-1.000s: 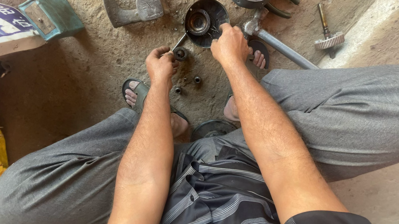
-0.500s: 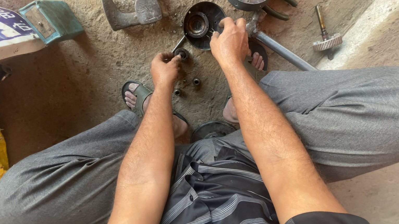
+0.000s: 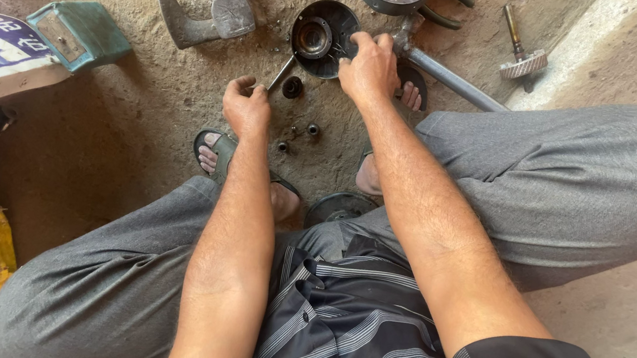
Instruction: The person sits on the floor and uses a hammer and rag to clean and adjust small metal components. They repeatedly wipe parts, tap them with a hammer, and handle several circular metal pieces and small cylindrical parts.
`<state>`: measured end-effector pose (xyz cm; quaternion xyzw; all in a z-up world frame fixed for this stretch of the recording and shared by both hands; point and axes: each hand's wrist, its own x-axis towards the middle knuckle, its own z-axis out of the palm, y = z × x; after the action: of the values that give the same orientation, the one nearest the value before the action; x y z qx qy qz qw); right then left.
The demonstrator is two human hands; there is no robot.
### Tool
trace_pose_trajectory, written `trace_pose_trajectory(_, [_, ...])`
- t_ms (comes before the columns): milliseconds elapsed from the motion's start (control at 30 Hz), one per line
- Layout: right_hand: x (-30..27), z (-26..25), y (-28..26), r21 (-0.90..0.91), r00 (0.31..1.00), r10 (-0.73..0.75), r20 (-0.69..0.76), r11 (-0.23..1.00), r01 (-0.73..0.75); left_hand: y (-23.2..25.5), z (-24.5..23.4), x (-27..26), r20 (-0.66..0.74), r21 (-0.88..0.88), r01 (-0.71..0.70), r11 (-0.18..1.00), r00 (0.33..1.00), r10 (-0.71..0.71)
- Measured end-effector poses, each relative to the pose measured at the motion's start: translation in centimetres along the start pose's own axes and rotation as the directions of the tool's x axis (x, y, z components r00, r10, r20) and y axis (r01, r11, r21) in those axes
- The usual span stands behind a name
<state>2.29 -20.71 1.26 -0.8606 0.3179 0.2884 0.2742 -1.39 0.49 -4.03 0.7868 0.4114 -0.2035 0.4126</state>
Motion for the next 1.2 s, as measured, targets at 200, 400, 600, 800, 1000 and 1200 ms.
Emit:
trace_pose_trajectory(200, [0.2,0.5,0.1,-0.052,0.999,0.011,0.052,0.999,-0.009,0.3,-0.5,-0.3,0.065,0.223,0.069,0.972,0.994,-0.085])
trace_pose_trajectory(400, [0.7,1.2,0.2,-0.009,0.998,-0.054,0.021,0.999,0.054,-0.8,-1.8,-2.2,0.231,0.575,-0.033,0.817,0.965,-0.124])
trace_pose_trajectory(600, [0.4,1.1,-0.1,-0.029,0.999,-0.034,0.005,0.999,0.034,-1.2,-1.1,-4.1,0.476,0.558,-0.396,0.729,0.872,0.109])
trace_pose_trajectory(800, [-0.3,-0.3,-0.6,-0.044,0.999,0.045,0.015,0.998,-0.044,-1.7,1.9,-5.9,0.638,0.511,-0.681,0.524,0.709,0.299])
trace_pose_trajectory(1000, [0.1,-0.3,0.1,-0.054,0.998,0.014,0.056,0.998,-0.011,-2.0,3.5,-5.6,0.662,0.585,-0.705,0.400,0.700,0.266])
trace_pose_trajectory(1200, [0.6,0.2,0.0,-0.045,0.998,0.000,0.062,0.999,0.003,-0.4,2.4,-4.4,0.664,0.117,-0.224,0.968,0.742,0.092])
